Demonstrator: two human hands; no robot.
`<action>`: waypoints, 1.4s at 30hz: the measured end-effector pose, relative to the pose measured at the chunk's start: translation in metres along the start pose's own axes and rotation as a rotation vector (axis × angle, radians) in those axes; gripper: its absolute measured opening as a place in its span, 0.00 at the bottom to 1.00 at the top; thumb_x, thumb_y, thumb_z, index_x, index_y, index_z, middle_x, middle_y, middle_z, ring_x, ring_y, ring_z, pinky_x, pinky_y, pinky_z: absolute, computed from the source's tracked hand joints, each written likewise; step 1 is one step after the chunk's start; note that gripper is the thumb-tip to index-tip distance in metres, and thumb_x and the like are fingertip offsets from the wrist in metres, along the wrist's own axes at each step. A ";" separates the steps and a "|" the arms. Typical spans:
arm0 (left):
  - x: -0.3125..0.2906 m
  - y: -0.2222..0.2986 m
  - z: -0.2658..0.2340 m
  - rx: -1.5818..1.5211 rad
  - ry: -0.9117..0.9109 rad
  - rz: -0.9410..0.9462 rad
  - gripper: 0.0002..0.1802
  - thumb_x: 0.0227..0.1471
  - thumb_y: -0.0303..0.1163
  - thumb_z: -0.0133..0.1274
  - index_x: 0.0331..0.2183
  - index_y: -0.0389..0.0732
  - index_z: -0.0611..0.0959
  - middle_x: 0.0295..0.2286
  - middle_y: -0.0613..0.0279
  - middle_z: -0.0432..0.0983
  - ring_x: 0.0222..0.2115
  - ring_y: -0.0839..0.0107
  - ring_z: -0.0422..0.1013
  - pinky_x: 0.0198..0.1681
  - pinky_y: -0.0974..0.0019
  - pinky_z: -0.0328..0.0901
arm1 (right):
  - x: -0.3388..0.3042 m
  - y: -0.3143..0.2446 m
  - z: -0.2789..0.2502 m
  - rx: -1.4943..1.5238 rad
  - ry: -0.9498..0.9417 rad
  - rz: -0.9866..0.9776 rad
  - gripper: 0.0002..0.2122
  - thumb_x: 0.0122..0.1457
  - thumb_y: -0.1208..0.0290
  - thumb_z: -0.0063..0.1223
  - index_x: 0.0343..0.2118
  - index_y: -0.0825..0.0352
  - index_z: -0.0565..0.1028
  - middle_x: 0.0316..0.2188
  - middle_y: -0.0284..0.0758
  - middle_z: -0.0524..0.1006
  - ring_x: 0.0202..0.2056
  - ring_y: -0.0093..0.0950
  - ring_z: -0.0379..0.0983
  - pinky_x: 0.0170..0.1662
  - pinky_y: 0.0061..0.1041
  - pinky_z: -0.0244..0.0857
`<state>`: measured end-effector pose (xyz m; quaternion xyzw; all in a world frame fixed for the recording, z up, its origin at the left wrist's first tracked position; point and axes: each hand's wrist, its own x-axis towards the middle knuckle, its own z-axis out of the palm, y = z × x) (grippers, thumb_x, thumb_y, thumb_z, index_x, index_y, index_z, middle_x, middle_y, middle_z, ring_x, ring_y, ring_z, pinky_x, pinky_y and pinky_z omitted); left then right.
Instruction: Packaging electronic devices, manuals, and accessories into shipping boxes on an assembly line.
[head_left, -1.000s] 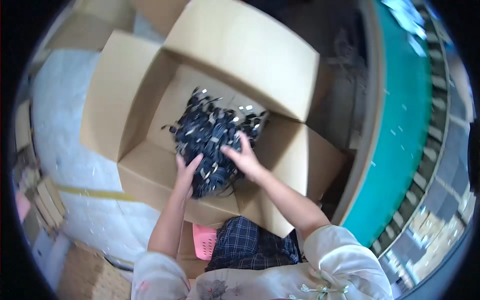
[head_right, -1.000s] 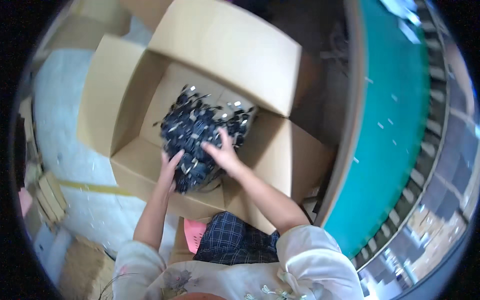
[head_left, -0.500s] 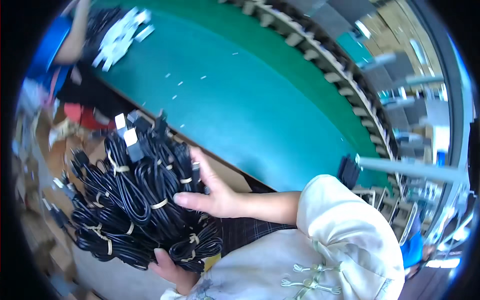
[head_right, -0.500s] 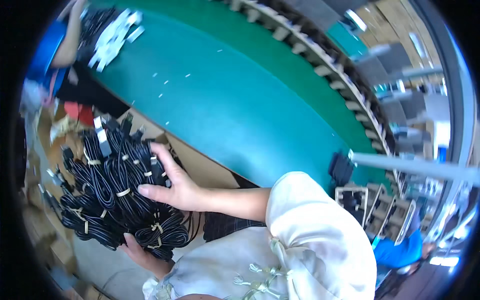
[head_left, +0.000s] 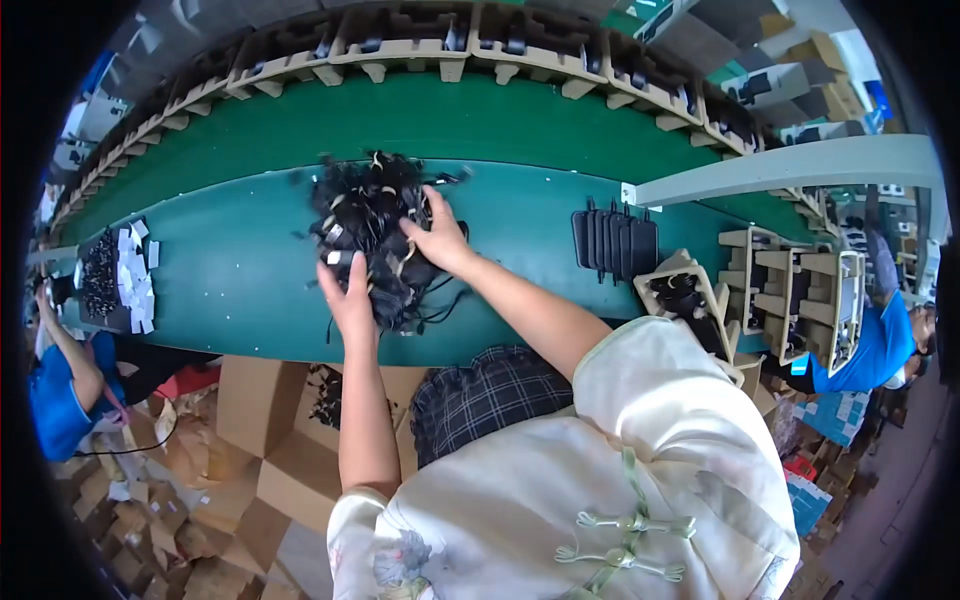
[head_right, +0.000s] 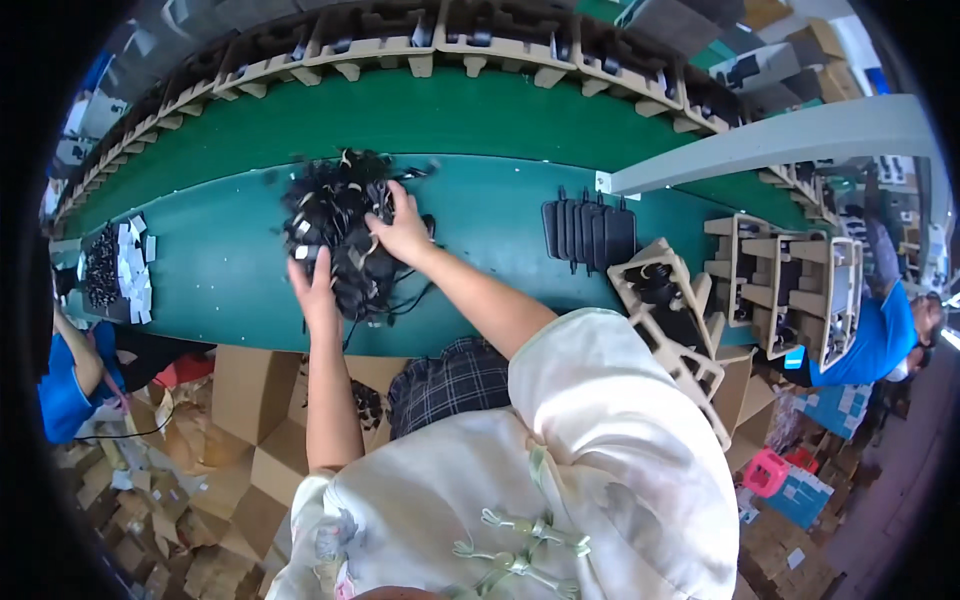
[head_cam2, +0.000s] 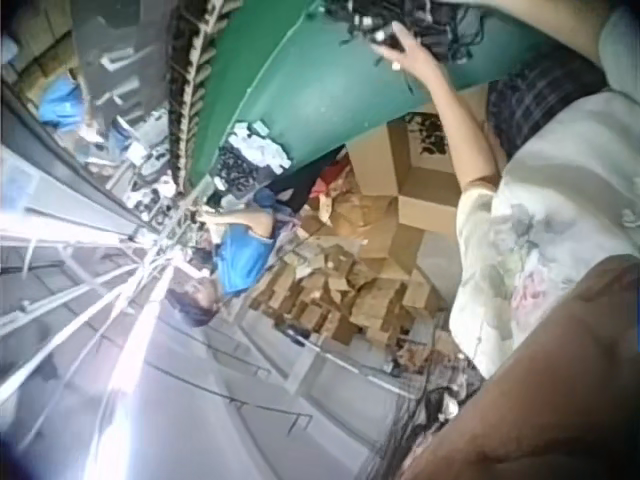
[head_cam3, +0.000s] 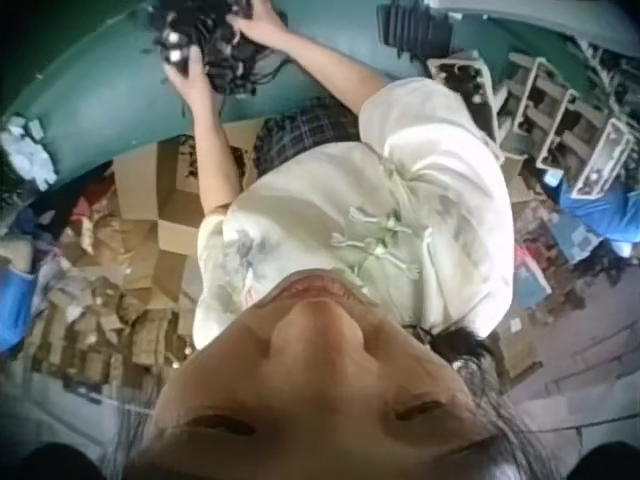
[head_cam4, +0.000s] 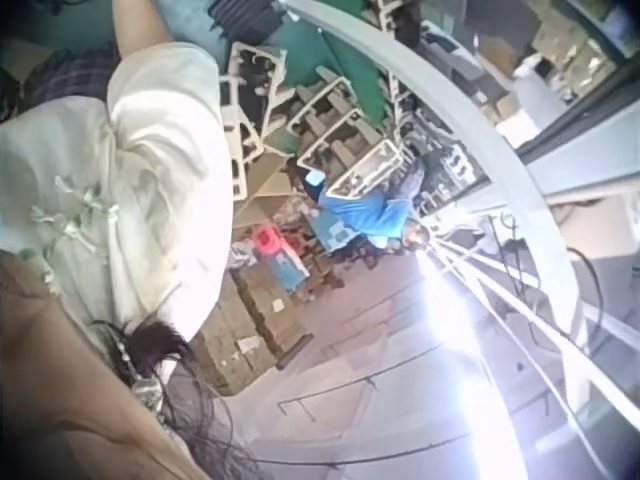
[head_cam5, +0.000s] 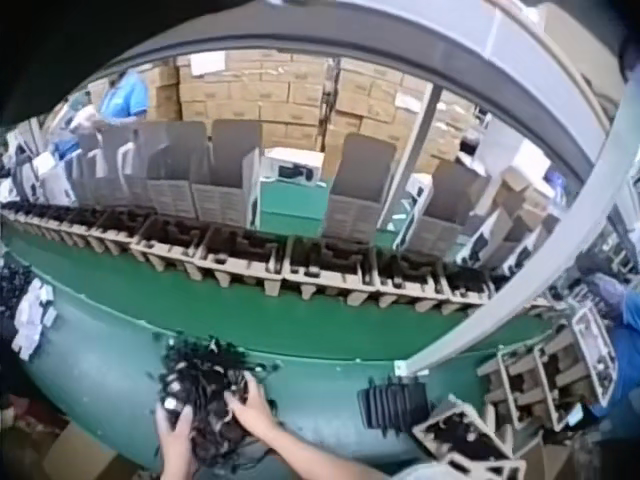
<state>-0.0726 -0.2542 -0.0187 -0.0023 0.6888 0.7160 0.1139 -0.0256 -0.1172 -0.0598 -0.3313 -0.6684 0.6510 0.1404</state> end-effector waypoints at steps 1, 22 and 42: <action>0.004 -0.008 0.005 0.112 -0.045 -0.006 0.27 0.49 0.28 0.51 0.50 0.37 0.61 0.44 0.57 0.65 0.43 0.71 0.63 0.45 0.67 0.60 | 0.001 0.010 -0.008 -0.159 0.014 0.005 0.32 0.50 0.64 0.53 0.56 0.64 0.50 0.50 0.44 0.62 0.49 0.36 0.60 0.51 0.28 0.55; -0.209 0.017 0.203 0.275 -1.569 -0.453 0.50 0.44 0.46 0.55 0.57 0.39 0.43 0.56 0.49 0.42 0.57 0.59 0.44 0.57 0.59 0.44 | -0.321 -0.149 -0.359 -1.336 0.540 0.157 0.32 0.38 0.63 0.61 0.50 0.62 0.64 0.51 0.45 0.60 0.52 0.43 0.56 0.54 0.42 0.47; -0.207 -0.029 0.217 0.549 -2.042 -0.612 0.28 0.40 0.28 0.57 0.47 0.38 0.70 0.42 0.57 0.70 0.43 0.69 0.65 0.48 0.66 0.60 | -0.356 -0.089 -0.389 0.051 0.728 0.564 0.19 0.47 0.75 0.58 0.43 0.69 0.66 0.34 0.30 0.71 0.37 0.21 0.66 0.43 0.19 0.60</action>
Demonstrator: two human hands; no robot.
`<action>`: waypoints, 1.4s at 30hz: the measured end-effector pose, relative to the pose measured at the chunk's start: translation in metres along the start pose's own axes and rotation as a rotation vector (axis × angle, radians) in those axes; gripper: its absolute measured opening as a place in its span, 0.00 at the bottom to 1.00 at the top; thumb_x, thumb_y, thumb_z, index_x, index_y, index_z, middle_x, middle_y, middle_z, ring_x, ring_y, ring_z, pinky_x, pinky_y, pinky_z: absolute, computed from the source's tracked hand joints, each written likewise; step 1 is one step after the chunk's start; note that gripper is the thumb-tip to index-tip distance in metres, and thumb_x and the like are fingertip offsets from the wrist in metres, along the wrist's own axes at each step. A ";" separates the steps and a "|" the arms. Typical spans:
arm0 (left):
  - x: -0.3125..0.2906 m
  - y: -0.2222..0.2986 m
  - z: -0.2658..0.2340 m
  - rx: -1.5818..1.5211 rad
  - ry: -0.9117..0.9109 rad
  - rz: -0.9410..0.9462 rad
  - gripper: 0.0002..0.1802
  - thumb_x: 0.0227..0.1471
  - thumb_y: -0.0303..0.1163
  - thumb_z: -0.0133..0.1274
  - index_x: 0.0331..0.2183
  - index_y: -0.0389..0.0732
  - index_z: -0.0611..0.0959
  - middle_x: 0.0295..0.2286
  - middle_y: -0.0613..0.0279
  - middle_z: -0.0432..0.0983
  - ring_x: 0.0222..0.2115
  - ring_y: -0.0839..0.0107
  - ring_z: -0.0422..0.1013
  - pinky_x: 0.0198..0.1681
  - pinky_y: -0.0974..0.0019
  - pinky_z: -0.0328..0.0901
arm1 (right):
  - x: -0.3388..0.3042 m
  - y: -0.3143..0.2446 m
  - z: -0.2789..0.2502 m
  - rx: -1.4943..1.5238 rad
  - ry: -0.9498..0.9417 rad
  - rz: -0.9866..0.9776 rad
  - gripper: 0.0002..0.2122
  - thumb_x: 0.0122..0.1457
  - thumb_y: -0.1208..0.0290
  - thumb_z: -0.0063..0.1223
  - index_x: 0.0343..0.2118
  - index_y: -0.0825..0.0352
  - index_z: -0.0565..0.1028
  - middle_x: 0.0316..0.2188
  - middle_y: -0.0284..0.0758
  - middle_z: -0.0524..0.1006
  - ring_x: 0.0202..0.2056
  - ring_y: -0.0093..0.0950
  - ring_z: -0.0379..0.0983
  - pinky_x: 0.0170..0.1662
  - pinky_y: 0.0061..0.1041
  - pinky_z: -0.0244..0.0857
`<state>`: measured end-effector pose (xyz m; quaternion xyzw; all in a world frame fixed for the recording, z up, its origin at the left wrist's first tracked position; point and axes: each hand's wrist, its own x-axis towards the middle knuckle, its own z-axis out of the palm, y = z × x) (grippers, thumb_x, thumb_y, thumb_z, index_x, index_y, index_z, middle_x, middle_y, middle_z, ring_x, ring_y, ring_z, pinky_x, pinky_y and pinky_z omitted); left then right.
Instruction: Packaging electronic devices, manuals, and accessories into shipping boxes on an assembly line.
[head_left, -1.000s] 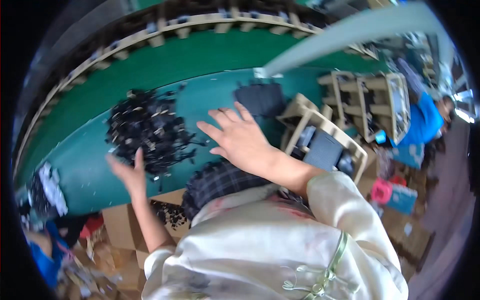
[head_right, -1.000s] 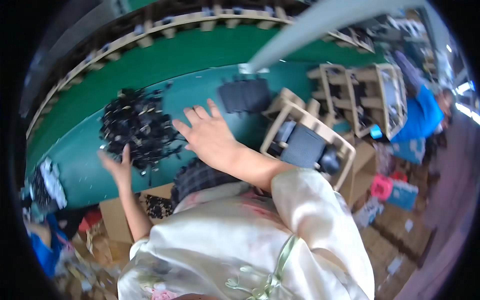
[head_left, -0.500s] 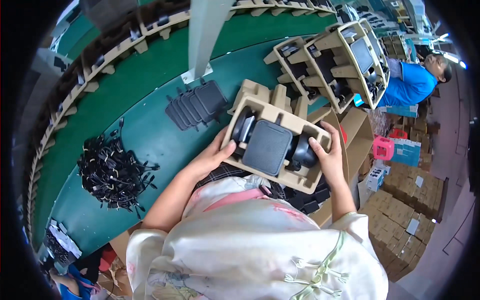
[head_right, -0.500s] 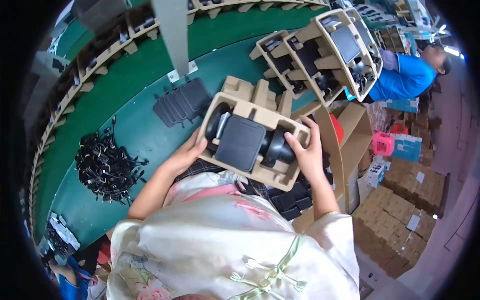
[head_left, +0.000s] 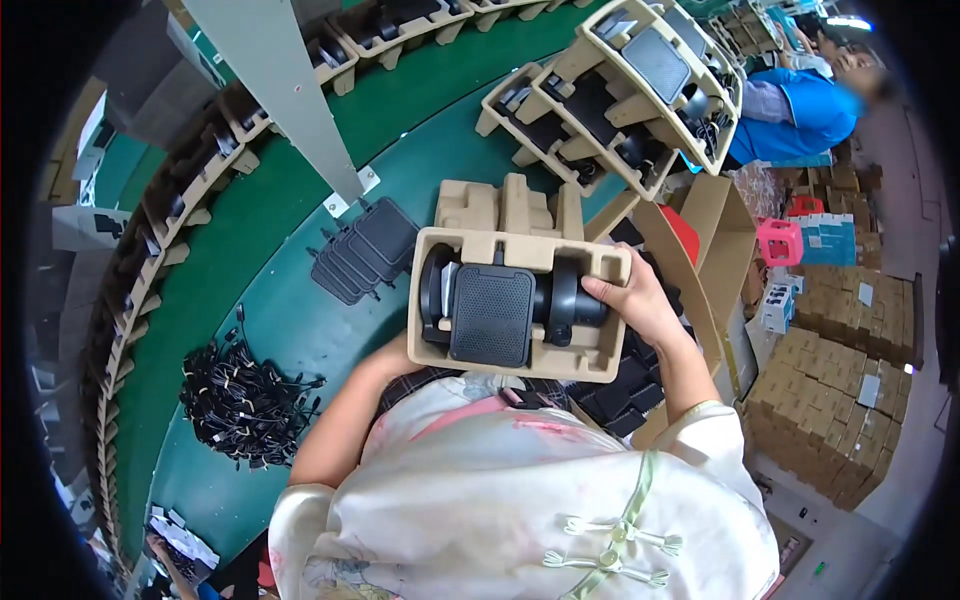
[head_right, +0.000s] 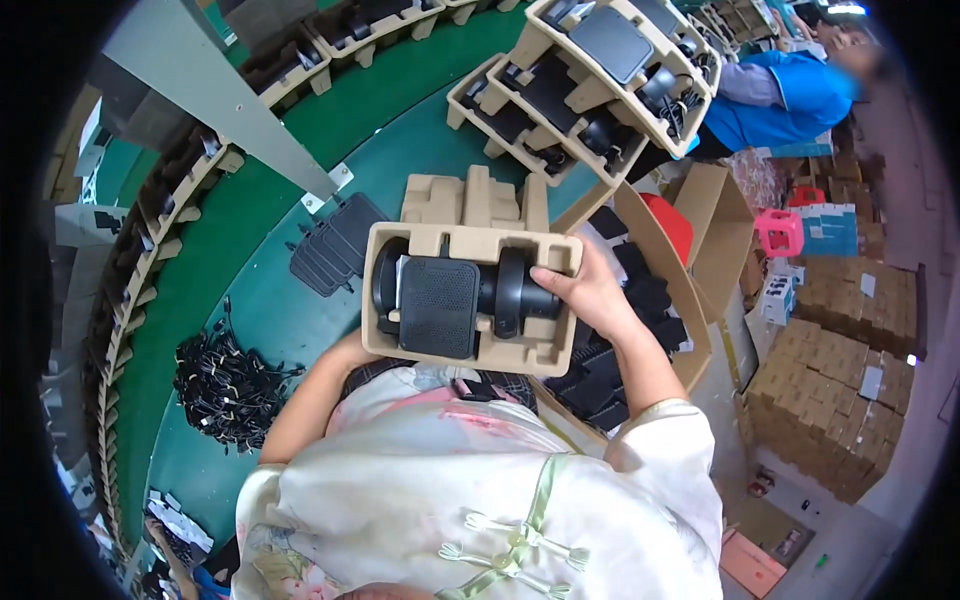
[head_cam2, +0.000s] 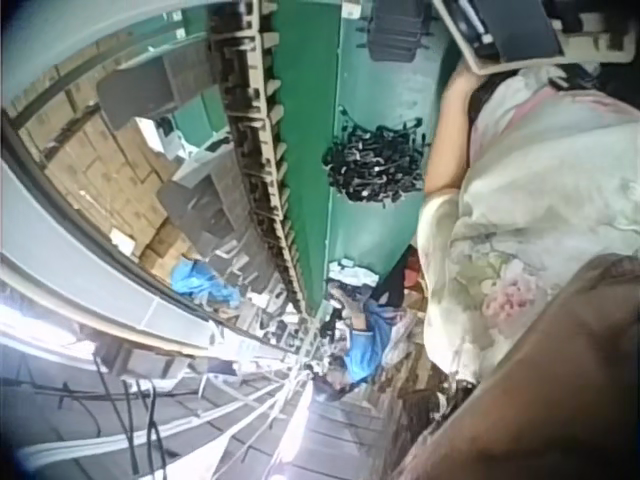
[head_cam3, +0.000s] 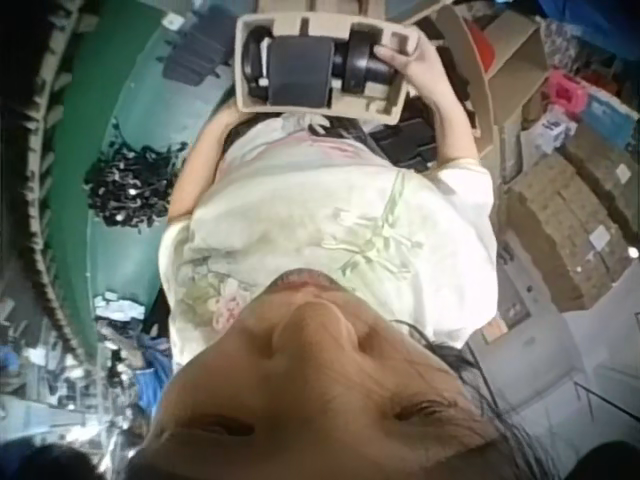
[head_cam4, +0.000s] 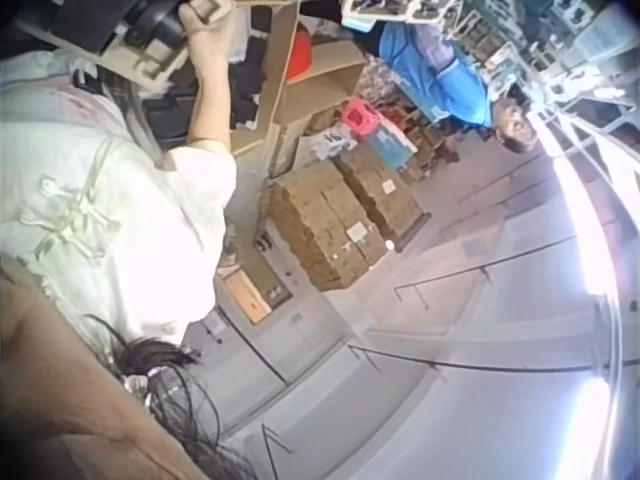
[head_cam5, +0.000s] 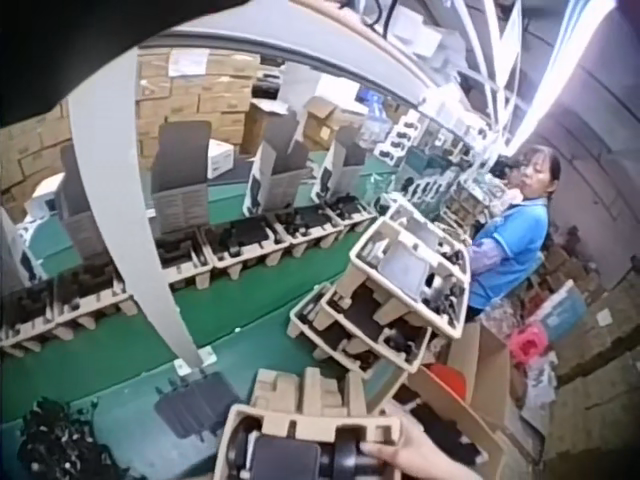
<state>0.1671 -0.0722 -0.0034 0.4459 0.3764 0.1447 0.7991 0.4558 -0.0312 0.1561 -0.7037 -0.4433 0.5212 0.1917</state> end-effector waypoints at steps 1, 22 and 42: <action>0.005 -0.009 0.006 0.099 0.071 0.078 0.29 0.39 0.29 0.58 0.46 0.38 0.70 0.41 0.57 0.70 0.43 0.69 0.66 0.48 0.66 0.60 | 0.000 0.000 -0.001 0.000 0.000 0.000 0.19 0.47 0.75 0.58 0.43 0.69 0.66 0.34 0.30 0.71 0.37 0.21 0.66 0.43 0.19 0.60; 0.015 -0.008 0.004 0.414 0.550 0.268 0.12 0.46 0.30 0.54 0.27 0.39 0.66 0.20 0.65 0.65 0.23 0.75 0.62 0.29 0.73 0.59 | -0.035 0.025 -0.081 0.612 0.467 -0.162 0.16 0.52 0.75 0.51 0.44 0.73 0.65 0.37 0.35 0.72 0.37 0.25 0.70 0.42 0.24 0.65; 0.015 0.004 -0.024 0.149 0.449 0.106 0.05 0.53 0.25 0.45 0.30 0.41 0.65 0.23 0.70 0.67 0.24 0.83 0.59 0.29 0.77 0.57 | 0.025 0.030 -0.039 0.490 0.318 -0.276 0.17 0.51 0.73 0.52 0.43 0.73 0.67 0.37 0.36 0.72 0.36 0.24 0.70 0.40 0.22 0.65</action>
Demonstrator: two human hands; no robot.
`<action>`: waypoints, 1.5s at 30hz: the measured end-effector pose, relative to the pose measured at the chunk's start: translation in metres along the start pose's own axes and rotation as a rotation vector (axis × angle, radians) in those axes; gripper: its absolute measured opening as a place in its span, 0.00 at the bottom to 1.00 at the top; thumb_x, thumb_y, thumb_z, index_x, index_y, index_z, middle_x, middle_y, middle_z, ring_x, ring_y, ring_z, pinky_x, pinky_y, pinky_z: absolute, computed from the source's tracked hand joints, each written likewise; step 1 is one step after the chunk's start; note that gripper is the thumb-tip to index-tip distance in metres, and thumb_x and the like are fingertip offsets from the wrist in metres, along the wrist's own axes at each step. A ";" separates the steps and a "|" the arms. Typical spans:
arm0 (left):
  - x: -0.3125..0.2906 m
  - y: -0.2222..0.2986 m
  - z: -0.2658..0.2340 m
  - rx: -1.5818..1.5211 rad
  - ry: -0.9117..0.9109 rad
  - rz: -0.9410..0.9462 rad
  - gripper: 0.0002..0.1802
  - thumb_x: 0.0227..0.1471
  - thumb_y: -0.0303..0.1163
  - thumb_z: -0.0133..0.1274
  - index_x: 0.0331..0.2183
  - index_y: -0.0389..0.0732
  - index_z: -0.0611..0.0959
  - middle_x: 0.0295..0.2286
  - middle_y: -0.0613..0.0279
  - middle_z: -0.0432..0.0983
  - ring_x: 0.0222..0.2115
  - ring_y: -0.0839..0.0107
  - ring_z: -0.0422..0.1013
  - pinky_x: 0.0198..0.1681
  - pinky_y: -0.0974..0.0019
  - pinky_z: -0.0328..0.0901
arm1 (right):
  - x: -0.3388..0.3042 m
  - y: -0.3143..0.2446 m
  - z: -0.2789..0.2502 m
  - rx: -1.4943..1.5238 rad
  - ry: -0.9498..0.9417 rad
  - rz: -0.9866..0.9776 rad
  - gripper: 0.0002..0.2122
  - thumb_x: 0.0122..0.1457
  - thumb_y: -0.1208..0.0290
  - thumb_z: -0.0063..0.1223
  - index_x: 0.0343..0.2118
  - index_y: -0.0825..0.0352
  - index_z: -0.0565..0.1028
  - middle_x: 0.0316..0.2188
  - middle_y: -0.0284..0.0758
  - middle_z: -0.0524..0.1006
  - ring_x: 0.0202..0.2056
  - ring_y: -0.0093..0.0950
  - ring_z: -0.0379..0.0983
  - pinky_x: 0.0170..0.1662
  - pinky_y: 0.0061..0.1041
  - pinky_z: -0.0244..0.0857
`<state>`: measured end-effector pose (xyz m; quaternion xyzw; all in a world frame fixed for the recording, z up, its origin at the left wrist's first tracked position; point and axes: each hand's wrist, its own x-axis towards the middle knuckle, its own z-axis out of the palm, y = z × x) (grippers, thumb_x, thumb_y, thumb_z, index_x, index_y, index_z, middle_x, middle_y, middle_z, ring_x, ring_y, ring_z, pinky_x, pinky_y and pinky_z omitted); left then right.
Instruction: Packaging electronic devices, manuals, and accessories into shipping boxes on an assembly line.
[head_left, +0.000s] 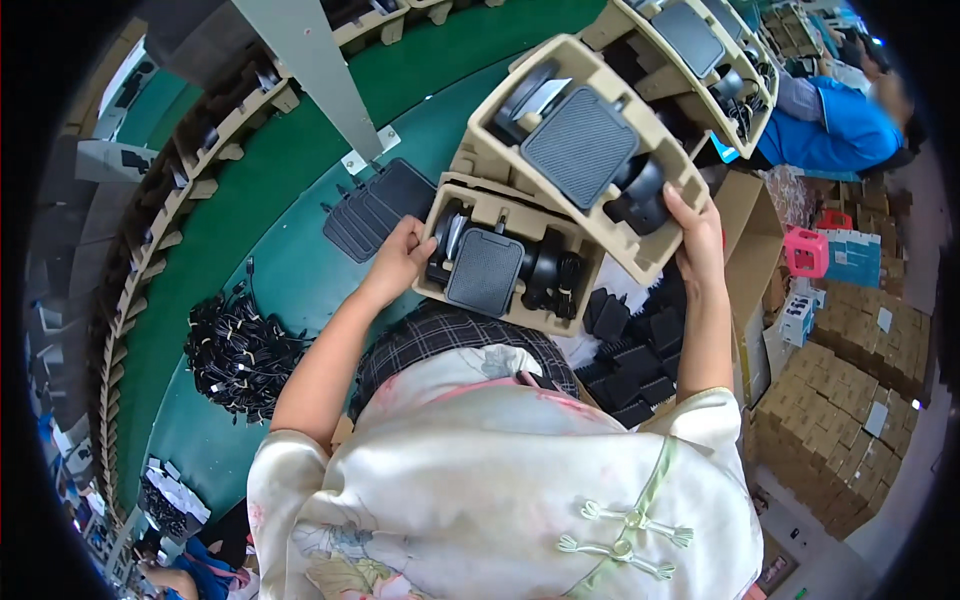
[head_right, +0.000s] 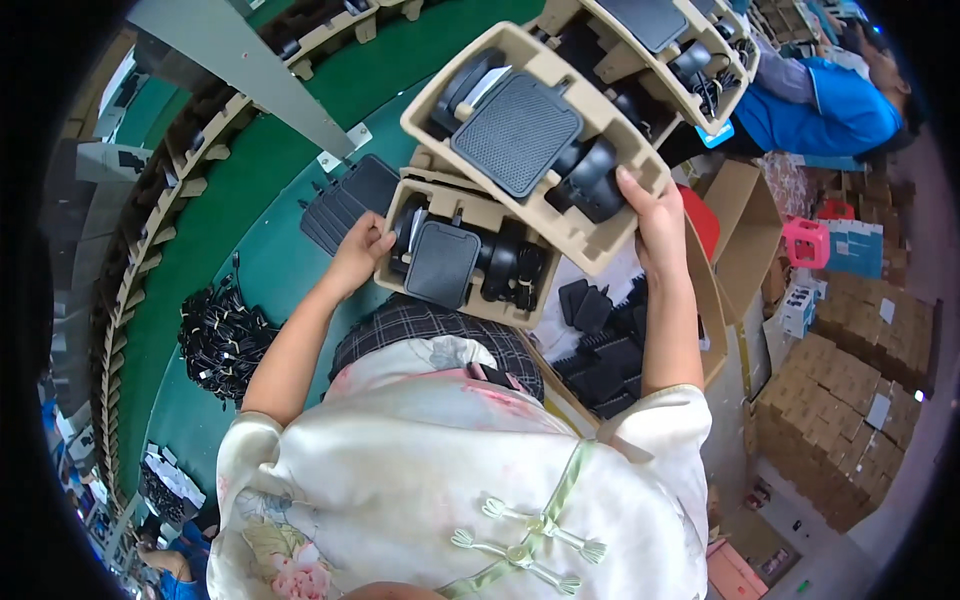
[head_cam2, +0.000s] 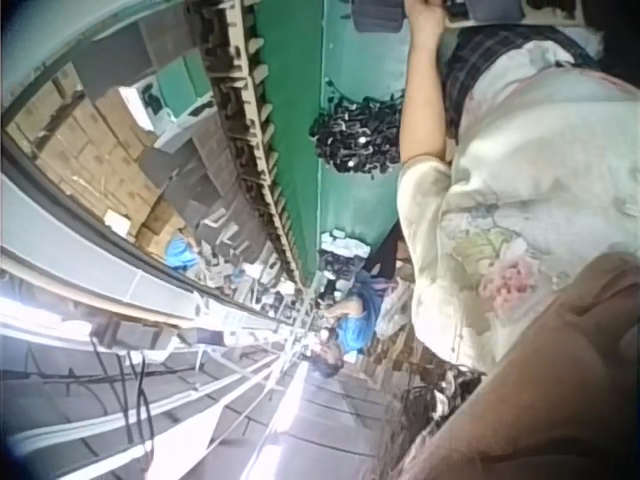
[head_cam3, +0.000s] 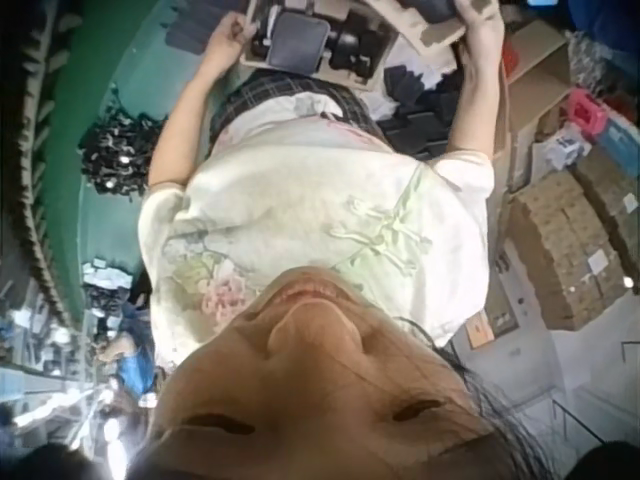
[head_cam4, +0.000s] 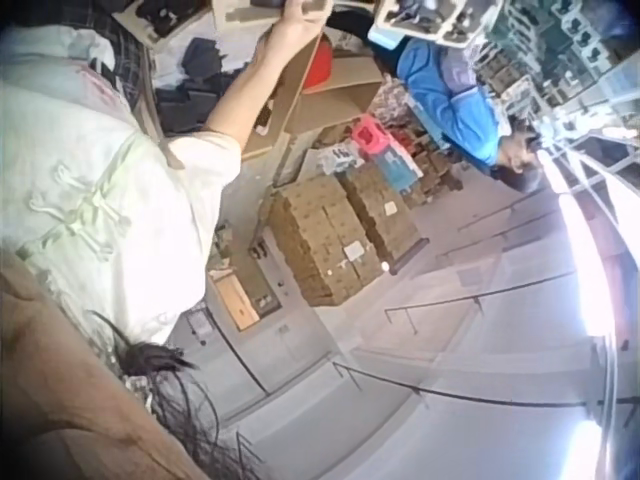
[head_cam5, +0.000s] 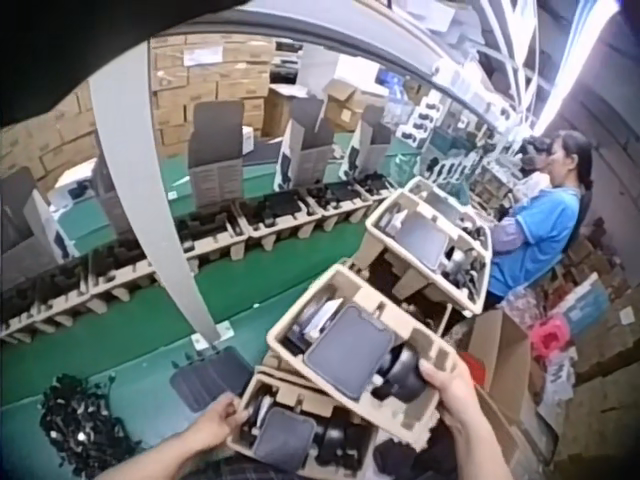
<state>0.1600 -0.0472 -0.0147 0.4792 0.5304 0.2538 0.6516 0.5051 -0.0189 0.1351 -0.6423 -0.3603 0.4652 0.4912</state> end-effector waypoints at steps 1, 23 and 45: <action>0.000 -0.003 0.000 0.001 0.010 0.003 0.05 0.53 0.25 0.45 0.30 0.41 0.65 0.23 0.70 0.67 0.24 0.83 0.59 0.29 0.77 0.57 | 0.007 0.001 0.002 0.003 -0.009 -0.004 0.17 0.51 0.73 0.52 0.43 0.73 0.67 0.37 0.36 0.72 0.36 0.24 0.70 0.40 0.22 0.65; -0.035 -0.043 -0.019 0.106 0.644 0.159 0.15 0.49 0.31 0.50 0.39 0.36 0.70 0.32 0.54 0.72 0.32 0.69 0.70 0.37 0.67 0.63 | 0.017 -0.005 0.003 -0.276 -0.001 -0.033 0.28 0.52 0.63 0.53 0.53 0.71 0.57 0.41 0.38 0.69 0.40 0.24 0.67 0.42 0.21 0.62; 0.047 -0.076 -0.081 0.281 0.537 -0.317 0.31 0.44 0.52 0.50 0.39 0.33 0.71 0.38 0.46 0.71 0.43 0.53 0.67 0.43 0.56 0.63 | -0.097 0.061 0.251 -0.624 -0.377 -0.575 0.06 0.55 0.78 0.46 0.35 0.69 0.72 0.31 0.35 0.74 0.33 0.24 0.71 0.38 0.21 0.63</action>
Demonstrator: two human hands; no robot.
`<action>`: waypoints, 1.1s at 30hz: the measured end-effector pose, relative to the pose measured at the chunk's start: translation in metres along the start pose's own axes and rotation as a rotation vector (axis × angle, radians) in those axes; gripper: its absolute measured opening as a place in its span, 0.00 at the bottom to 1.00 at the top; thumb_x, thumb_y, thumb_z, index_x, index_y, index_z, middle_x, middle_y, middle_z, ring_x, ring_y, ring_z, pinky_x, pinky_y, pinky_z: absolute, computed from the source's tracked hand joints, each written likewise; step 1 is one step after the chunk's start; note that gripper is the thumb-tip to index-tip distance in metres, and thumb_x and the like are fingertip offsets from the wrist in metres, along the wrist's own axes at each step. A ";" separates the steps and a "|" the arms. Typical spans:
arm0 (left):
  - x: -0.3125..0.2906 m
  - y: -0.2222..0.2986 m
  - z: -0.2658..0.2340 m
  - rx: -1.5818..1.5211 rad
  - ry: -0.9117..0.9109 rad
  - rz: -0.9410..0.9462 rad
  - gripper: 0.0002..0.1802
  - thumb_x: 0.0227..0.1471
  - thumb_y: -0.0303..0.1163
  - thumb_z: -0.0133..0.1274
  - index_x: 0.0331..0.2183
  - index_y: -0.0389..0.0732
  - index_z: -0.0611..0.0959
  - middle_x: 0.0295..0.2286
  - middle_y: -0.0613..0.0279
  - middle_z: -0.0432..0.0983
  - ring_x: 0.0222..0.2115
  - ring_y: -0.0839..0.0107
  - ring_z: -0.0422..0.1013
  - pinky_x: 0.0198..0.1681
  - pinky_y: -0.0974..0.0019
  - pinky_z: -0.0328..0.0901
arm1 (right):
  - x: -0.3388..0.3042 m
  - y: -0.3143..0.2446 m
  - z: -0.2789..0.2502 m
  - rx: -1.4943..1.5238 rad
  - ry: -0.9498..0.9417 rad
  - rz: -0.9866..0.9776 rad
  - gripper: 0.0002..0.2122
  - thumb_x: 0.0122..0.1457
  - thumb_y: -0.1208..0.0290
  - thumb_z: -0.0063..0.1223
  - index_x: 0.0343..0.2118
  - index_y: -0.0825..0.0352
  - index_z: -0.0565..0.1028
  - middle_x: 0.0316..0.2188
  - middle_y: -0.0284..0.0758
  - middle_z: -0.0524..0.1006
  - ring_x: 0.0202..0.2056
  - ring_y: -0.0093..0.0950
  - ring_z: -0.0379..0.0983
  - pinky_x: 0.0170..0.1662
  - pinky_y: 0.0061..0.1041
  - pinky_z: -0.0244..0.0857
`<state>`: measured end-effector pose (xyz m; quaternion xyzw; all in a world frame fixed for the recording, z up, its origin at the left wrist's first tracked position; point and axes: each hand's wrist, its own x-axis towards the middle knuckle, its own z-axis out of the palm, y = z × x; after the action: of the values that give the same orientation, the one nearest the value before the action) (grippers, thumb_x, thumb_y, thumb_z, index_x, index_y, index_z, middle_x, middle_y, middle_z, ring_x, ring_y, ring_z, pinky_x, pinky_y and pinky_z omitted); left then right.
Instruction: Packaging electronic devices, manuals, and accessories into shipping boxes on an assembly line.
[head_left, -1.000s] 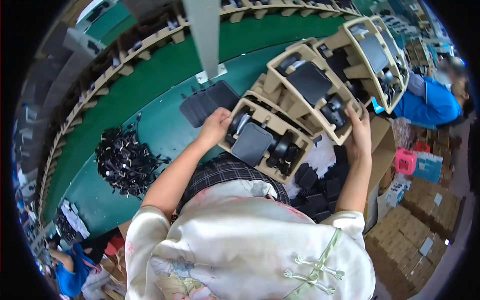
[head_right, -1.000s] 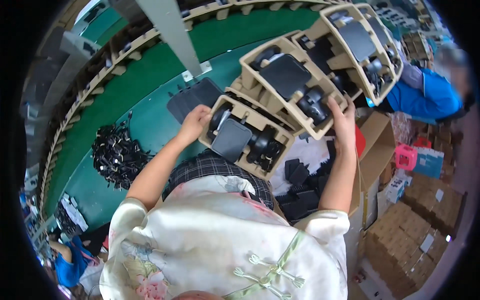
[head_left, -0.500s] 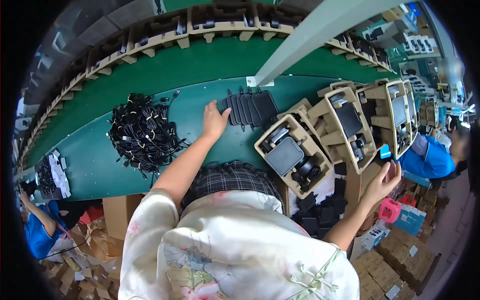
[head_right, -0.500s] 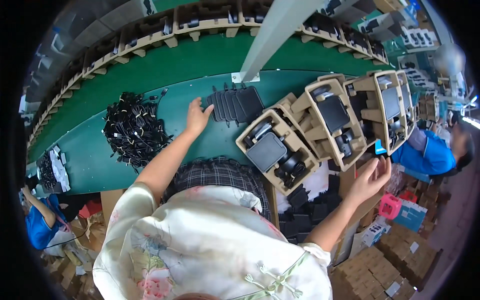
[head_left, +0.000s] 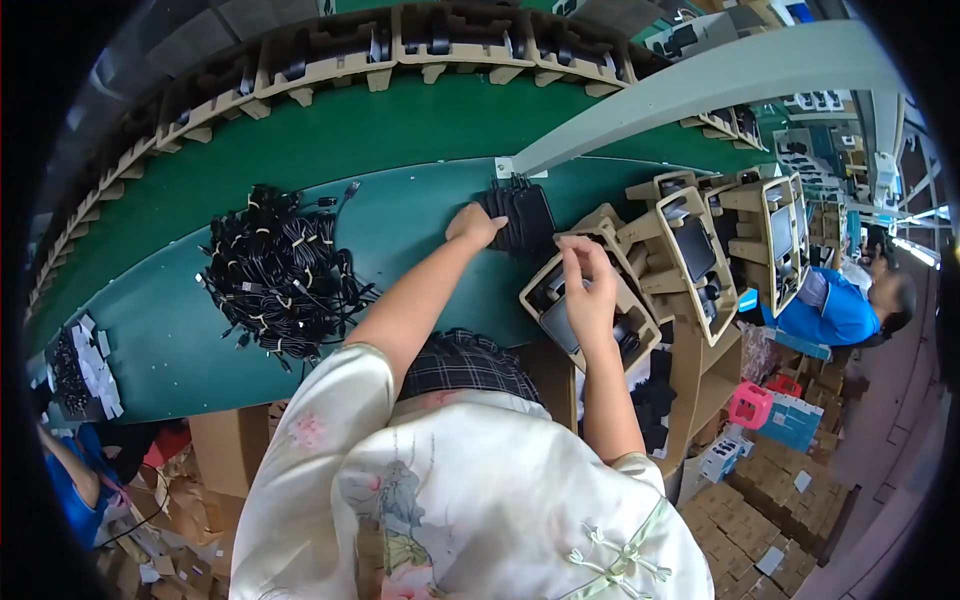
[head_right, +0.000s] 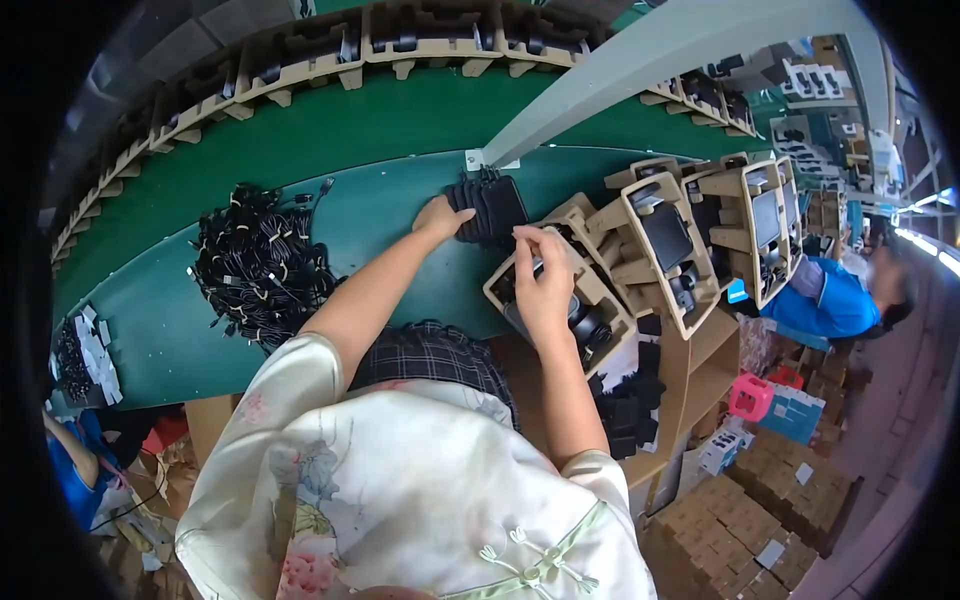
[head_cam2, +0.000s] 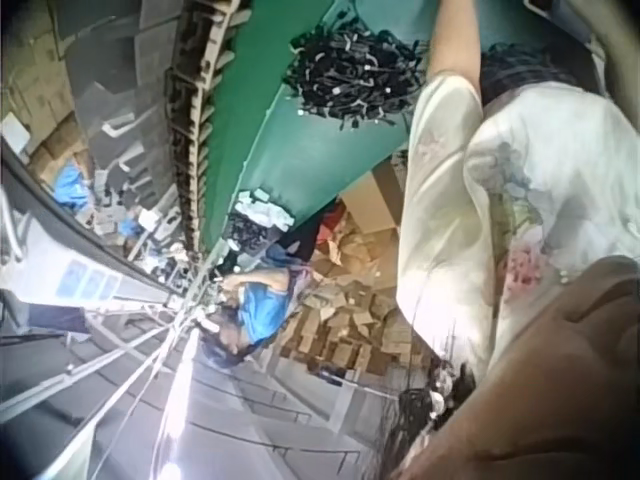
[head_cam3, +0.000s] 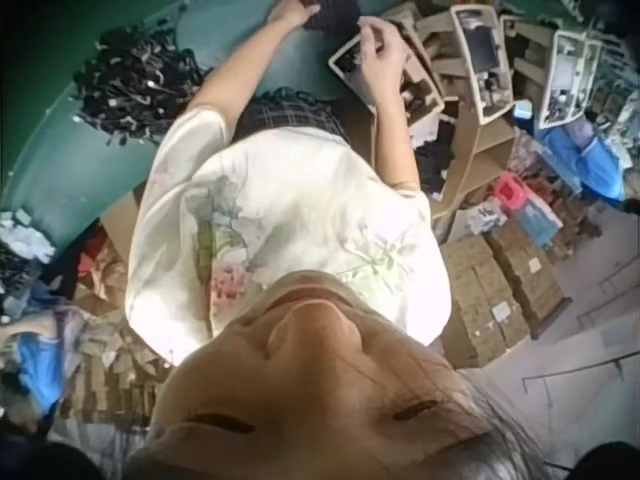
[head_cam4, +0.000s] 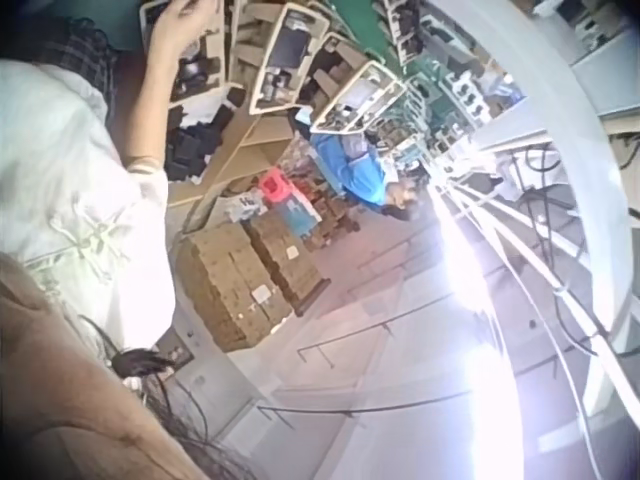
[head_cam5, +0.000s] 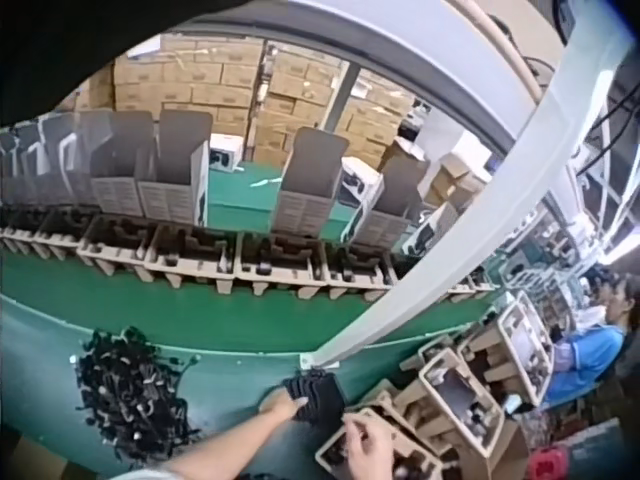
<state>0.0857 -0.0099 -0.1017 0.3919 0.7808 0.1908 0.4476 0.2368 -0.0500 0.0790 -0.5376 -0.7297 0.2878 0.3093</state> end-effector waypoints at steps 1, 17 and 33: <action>0.006 -0.005 0.005 -0.075 -0.033 0.027 0.29 0.46 0.53 0.48 0.38 0.34 0.71 0.37 0.46 0.71 0.42 0.53 0.66 0.42 0.55 0.63 | 0.004 0.000 0.005 0.038 -0.015 0.026 0.05 0.54 0.78 0.46 0.34 0.68 0.72 0.30 0.36 0.74 0.31 0.26 0.71 0.37 0.22 0.63; -0.131 0.018 -0.174 -1.262 -0.310 0.249 0.14 0.53 0.40 0.47 0.29 0.37 0.72 0.22 0.62 0.73 0.16 0.77 0.69 0.20 0.74 0.64 | 0.034 -0.062 0.017 0.425 -0.184 0.157 0.09 0.58 0.74 0.41 0.39 0.68 0.71 0.33 0.31 0.74 0.32 0.18 0.69 0.30 0.16 0.62; -0.164 0.049 -0.121 -1.049 -0.863 0.363 0.13 0.56 0.39 0.41 0.35 0.38 0.70 0.22 0.59 0.73 0.14 0.76 0.67 0.16 0.77 0.60 | 0.043 -0.024 -0.136 -0.150 0.410 0.038 0.14 0.51 0.72 0.55 0.37 0.70 0.66 0.19 0.30 0.65 0.21 0.19 0.58 0.24 0.17 0.55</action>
<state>0.0521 -0.1015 0.0836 0.2890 0.2608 0.4413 0.8085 0.3159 -0.0026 0.1910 -0.6202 -0.6605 0.1234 0.4048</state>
